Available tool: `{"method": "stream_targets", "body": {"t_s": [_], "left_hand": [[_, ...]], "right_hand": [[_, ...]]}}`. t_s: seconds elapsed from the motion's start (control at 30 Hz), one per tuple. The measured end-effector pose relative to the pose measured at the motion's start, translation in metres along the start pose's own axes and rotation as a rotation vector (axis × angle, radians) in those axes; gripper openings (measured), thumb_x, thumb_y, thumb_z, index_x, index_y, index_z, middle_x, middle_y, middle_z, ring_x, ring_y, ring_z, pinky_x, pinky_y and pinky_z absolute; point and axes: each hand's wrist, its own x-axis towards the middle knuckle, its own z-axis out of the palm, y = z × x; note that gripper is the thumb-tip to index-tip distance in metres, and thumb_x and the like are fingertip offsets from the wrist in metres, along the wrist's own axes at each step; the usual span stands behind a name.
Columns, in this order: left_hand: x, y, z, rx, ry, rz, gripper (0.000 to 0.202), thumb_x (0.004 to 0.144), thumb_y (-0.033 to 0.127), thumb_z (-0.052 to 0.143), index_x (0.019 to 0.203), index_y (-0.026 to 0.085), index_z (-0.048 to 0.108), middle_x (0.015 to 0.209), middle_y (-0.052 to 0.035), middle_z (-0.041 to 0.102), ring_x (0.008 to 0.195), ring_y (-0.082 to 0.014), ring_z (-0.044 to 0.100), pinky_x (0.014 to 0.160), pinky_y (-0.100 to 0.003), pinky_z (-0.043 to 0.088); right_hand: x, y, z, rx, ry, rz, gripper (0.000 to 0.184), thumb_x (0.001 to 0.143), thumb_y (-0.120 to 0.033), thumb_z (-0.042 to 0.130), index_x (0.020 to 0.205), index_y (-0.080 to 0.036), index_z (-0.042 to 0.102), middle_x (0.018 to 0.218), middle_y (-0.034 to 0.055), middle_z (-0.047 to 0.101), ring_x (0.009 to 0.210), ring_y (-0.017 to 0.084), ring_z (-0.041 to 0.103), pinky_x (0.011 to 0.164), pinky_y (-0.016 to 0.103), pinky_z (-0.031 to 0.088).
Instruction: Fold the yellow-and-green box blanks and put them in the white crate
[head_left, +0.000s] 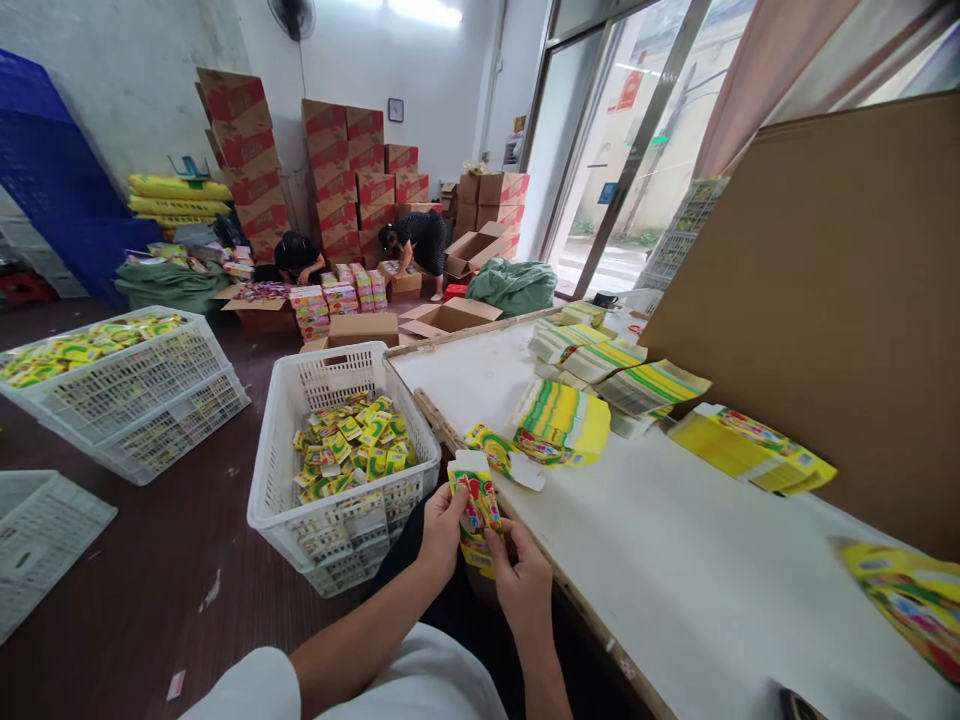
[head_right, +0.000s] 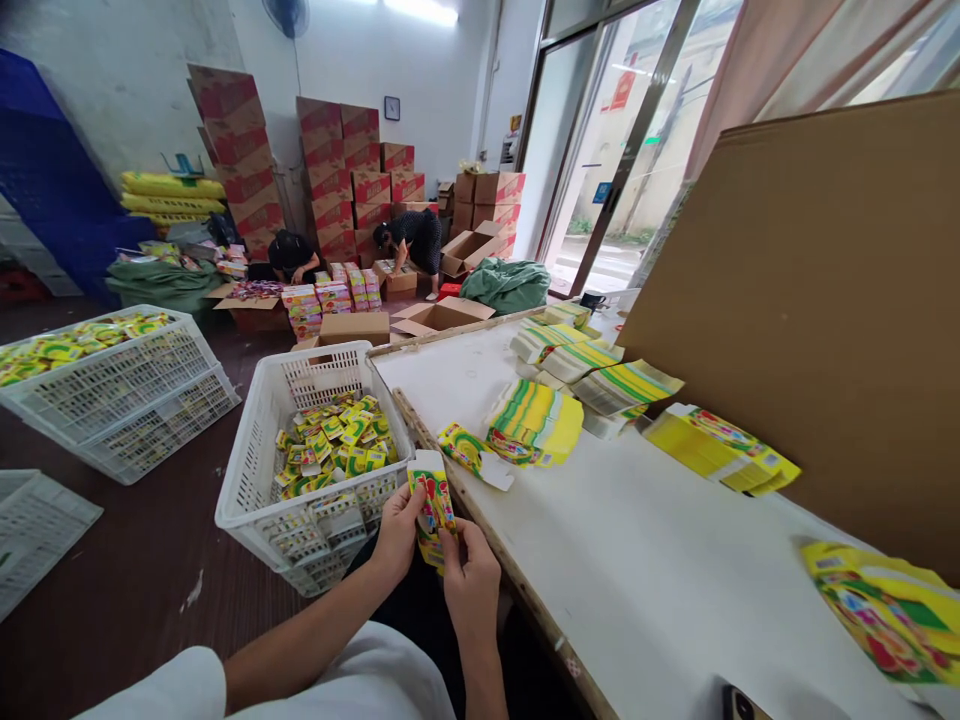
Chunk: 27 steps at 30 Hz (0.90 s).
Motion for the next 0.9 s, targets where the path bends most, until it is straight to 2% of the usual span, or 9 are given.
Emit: {"method": "stream_targets", "body": {"t_s": [0.23,0.43,0.5,0.6,0.63,0.7,0.8,0.87,0.9], "left_hand": [[-0.002,-0.004,0.002,0.039,-0.039,-0.019,0.044,0.066,0.053,0.084,0.085,0.015,0.071,0.079,-0.0045,0.074,0.066,-0.0157,0.064,0.065,-0.027,0.051],[-0.001,0.002,0.005,0.161,-0.059,0.045,0.040,0.069,0.049,0.082,0.084,0.014,0.072,0.078,-0.0069,0.072,0.068,-0.0183,0.064,0.067,-0.030,0.052],[-0.005,0.013,0.006,0.202,-0.030,0.119,0.036,0.071,0.042,0.083,0.094,0.016,0.072,0.094,-0.0079,0.074,0.086,-0.0207,0.067,0.081,-0.031,0.053],[-0.020,0.042,0.012,0.410,-0.021,0.439,0.033,0.079,0.031,0.078,0.109,0.021,0.071,0.116,-0.0084,0.070,0.112,-0.0225,0.063,0.104,-0.035,0.046],[-0.026,0.054,0.015,0.529,-0.087,0.573,0.026,0.082,0.028,0.073,0.107,0.021,0.072,0.112,-0.0092,0.071,0.110,-0.0230,0.064,0.104,-0.037,0.046],[-0.038,0.077,0.025,0.721,-0.363,0.713,0.015,0.088,0.022,0.064,0.100,0.021,0.074,0.098,-0.0092,0.075,0.097,-0.0227,0.068,0.093,-0.037,0.052],[-0.048,0.096,0.038,0.859,-0.732,0.659,0.017,0.092,0.022,0.061,0.103,0.022,0.073,0.099,-0.0101,0.076,0.098,-0.0233,0.069,0.090,-0.037,0.053],[-0.044,0.093,0.039,0.947,-0.830,0.577,0.027,0.089,0.028,0.067,0.116,0.023,0.070,0.112,-0.0113,0.073,0.110,-0.0256,0.066,0.098,-0.039,0.051],[-0.039,0.088,0.036,1.004,-0.844,0.537,0.041,0.084,0.032,0.073,0.123,0.023,0.066,0.120,-0.0125,0.071,0.117,-0.0278,0.063,0.102,-0.041,0.049]], "right_hand": [[0.002,0.009,-0.011,0.020,0.028,0.036,0.032,0.086,-0.049,0.061,0.085,-0.019,0.071,0.076,0.0058,0.073,0.068,0.022,0.067,0.064,0.031,0.055],[0.002,0.017,-0.019,0.060,0.031,0.046,0.033,0.084,-0.050,0.064,0.085,-0.018,0.073,0.074,0.0048,0.073,0.065,0.020,0.066,0.061,0.030,0.056],[0.001,0.019,-0.024,0.078,0.047,0.054,0.036,0.085,-0.051,0.063,0.090,-0.017,0.073,0.079,0.0059,0.074,0.069,0.021,0.068,0.064,0.031,0.057],[0.001,0.019,-0.032,0.075,0.099,0.067,0.035,0.088,-0.050,0.062,0.095,-0.017,0.073,0.084,0.0067,0.075,0.074,0.021,0.069,0.068,0.032,0.058],[0.001,0.018,-0.034,0.049,0.107,0.050,0.033,0.088,-0.048,0.062,0.095,-0.018,0.073,0.085,0.0064,0.075,0.075,0.021,0.069,0.069,0.032,0.058],[0.002,0.014,-0.035,-0.026,0.069,-0.038,0.026,0.089,-0.043,0.063,0.095,-0.021,0.074,0.085,0.0054,0.074,0.079,0.021,0.068,0.073,0.032,0.056],[0.001,0.007,-0.029,-0.125,-0.044,-0.239,0.018,0.090,-0.030,0.059,0.095,-0.025,0.076,0.090,0.0053,0.074,0.085,0.022,0.068,0.077,0.034,0.055],[0.000,0.003,-0.025,-0.174,-0.096,-0.336,0.019,0.090,-0.025,0.057,0.092,-0.026,0.076,0.092,0.0055,0.074,0.089,0.023,0.067,0.080,0.036,0.055],[-0.001,0.002,-0.025,-0.197,-0.125,-0.366,0.019,0.091,-0.024,0.057,0.092,-0.027,0.076,0.091,0.0052,0.074,0.089,0.024,0.066,0.082,0.038,0.054]]}}
